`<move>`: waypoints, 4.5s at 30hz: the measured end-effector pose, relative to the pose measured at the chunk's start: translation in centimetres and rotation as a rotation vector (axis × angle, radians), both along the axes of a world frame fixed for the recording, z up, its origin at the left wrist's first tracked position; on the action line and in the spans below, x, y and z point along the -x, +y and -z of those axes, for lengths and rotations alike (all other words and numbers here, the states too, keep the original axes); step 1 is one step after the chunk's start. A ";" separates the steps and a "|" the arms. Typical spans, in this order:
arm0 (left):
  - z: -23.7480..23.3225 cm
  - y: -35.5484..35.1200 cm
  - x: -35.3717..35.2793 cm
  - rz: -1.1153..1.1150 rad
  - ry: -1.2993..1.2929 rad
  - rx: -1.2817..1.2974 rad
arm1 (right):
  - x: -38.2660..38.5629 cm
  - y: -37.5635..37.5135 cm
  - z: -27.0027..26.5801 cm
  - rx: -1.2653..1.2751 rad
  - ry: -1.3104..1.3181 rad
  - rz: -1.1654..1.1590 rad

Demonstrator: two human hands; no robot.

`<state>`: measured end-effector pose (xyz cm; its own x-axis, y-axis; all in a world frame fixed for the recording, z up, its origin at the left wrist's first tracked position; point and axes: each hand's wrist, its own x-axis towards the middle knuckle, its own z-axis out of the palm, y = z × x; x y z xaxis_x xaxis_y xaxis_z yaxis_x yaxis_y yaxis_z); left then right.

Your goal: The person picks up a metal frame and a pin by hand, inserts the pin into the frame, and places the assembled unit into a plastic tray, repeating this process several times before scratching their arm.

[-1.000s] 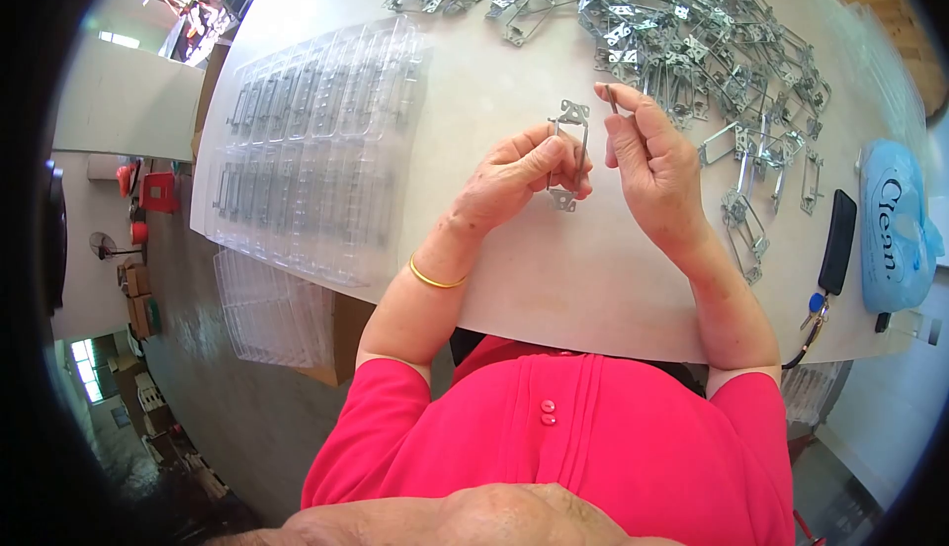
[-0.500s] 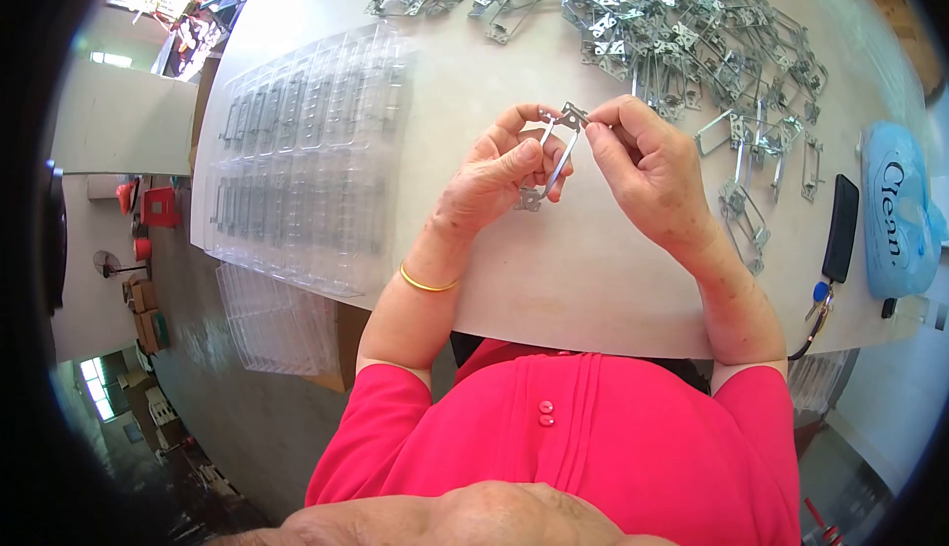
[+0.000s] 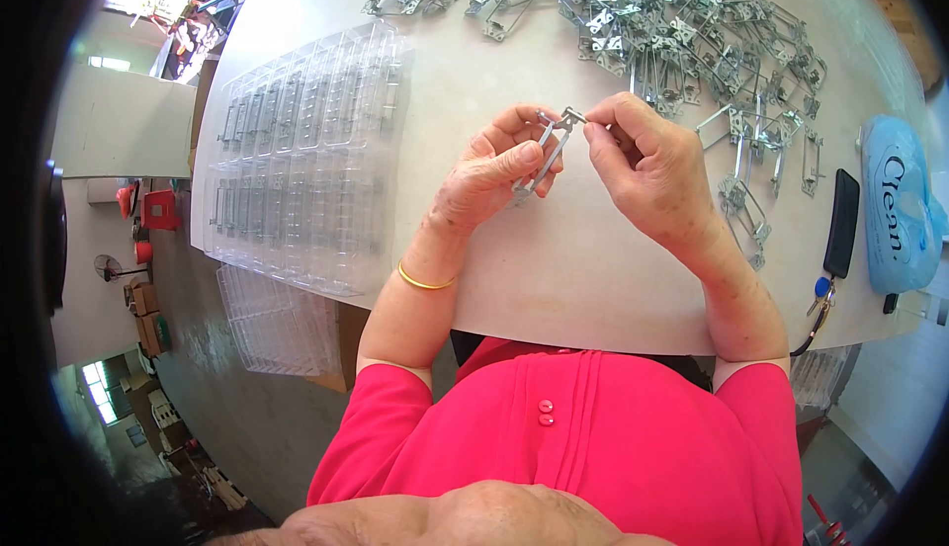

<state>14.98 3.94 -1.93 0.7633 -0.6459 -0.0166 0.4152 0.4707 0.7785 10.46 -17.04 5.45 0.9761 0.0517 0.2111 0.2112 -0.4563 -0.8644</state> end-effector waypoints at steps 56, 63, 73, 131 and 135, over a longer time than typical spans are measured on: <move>-0.4 1.2 -0.3 0.002 -0.066 0.037 | 0.3 0.1 0.4 -0.097 0.137 -0.038; -0.3 1.4 -0.6 0.020 -0.150 -0.048 | 0.3 0.1 0.3 -0.095 0.134 -0.032; -1.4 1.4 0.0 0.108 -0.171 -0.156 | -0.6 -1.1 -0.8 -0.473 0.565 -0.210; -1.3 1.2 -0.1 0.164 -0.152 -0.228 | 0.1 -0.1 -1.3 -0.288 0.509 -0.148; -0.5 1.1 -0.2 0.246 -0.159 -0.191 | -0.3 -0.6 -1.5 -0.391 0.583 -0.297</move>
